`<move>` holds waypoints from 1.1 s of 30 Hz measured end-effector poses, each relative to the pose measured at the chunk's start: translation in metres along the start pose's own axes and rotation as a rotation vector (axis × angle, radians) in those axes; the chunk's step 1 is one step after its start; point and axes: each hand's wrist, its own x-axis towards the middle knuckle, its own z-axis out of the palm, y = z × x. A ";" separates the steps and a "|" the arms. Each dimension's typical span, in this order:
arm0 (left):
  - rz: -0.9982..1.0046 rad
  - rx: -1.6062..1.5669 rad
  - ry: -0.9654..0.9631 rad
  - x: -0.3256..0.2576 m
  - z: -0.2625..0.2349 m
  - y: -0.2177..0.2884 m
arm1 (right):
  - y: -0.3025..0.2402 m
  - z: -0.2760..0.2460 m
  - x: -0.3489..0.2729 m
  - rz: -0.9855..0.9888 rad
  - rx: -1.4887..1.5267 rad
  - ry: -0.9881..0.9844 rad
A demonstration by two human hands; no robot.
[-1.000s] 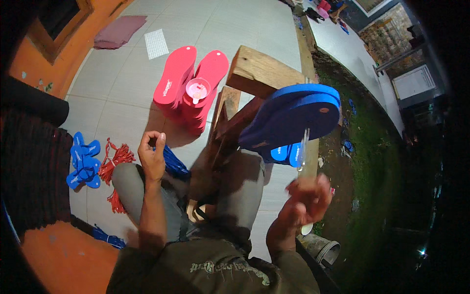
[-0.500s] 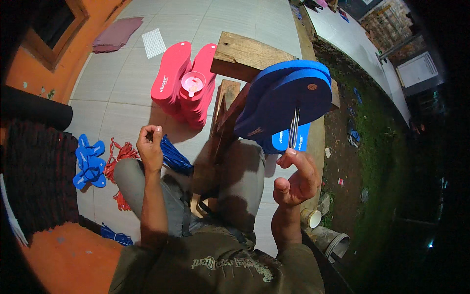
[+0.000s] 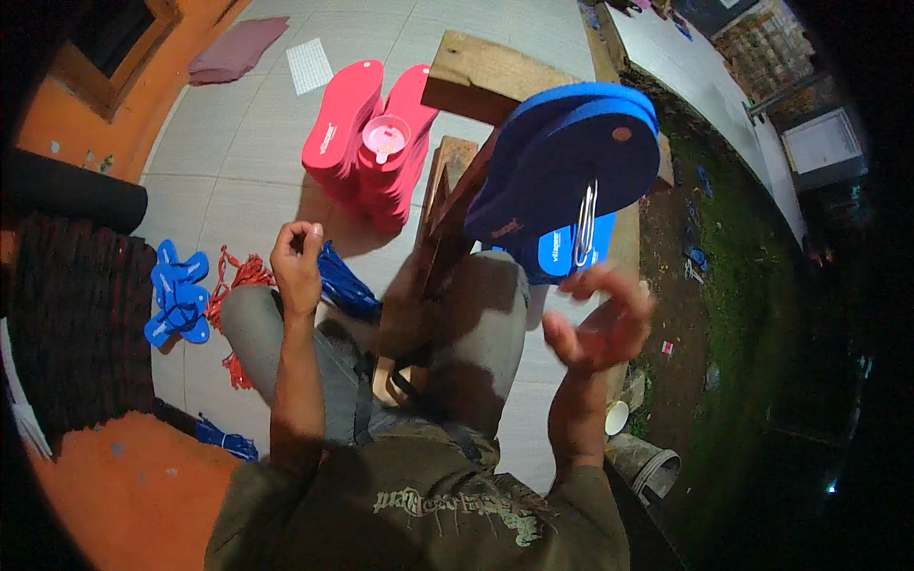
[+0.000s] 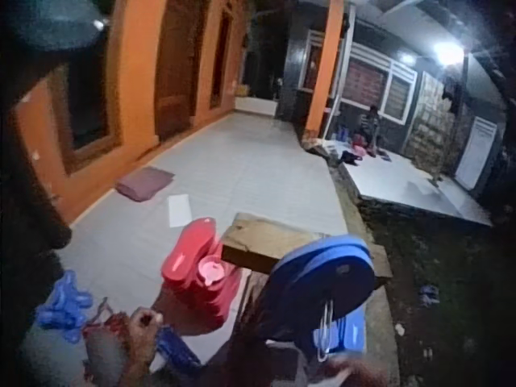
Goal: The person assembles flip-flops by using a wooden jig to pull rubber straps through holes in the blue foam soles.
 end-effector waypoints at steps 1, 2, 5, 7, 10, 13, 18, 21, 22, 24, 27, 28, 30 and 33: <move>-0.016 0.006 -0.017 -0.001 0.003 0.001 | -0.001 0.000 0.013 0.035 -0.062 0.028; -0.023 0.016 -0.021 0.000 0.001 0.003 | 0.001 0.006 0.021 0.061 -0.111 0.057; 0.006 -0.022 0.012 0.000 -0.004 0.003 | 0.004 0.012 0.009 0.163 -0.187 -0.051; 0.011 -0.008 0.037 0.002 -0.011 0.002 | -0.002 0.011 -0.004 0.169 -0.109 -0.037; 0.012 -0.083 0.060 0.005 -0.016 -0.003 | -0.012 0.027 -0.043 0.073 0.261 0.073; 0.036 -0.072 0.084 0.008 -0.012 0.000 | -0.011 0.114 -0.090 0.954 0.530 0.416; 0.002 -0.040 0.078 0.005 -0.022 0.001 | 0.047 0.196 -0.113 0.875 -0.143 0.294; 0.003 -0.057 0.089 0.006 -0.026 0.002 | 0.051 0.217 -0.130 0.811 -0.175 -0.037; 0.010 -0.073 0.106 0.008 -0.029 0.003 | 0.048 0.227 -0.133 0.788 -0.164 -0.105; 0.004 -0.092 0.125 0.008 -0.031 0.004 | 0.025 0.231 -0.157 0.784 -0.121 -0.114; -0.011 -0.070 0.105 0.006 -0.031 0.009 | 0.049 0.230 -0.160 0.895 -0.106 0.309; -0.017 -0.075 0.109 0.004 -0.031 0.011 | 0.062 0.225 -0.153 0.934 -0.132 0.428; -0.023 -0.095 0.111 0.001 -0.028 0.016 | 0.084 0.220 -0.148 0.987 0.038 0.307; 0.013 -0.130 0.110 0.006 -0.028 0.010 | 0.066 0.220 -0.146 1.078 -0.034 0.088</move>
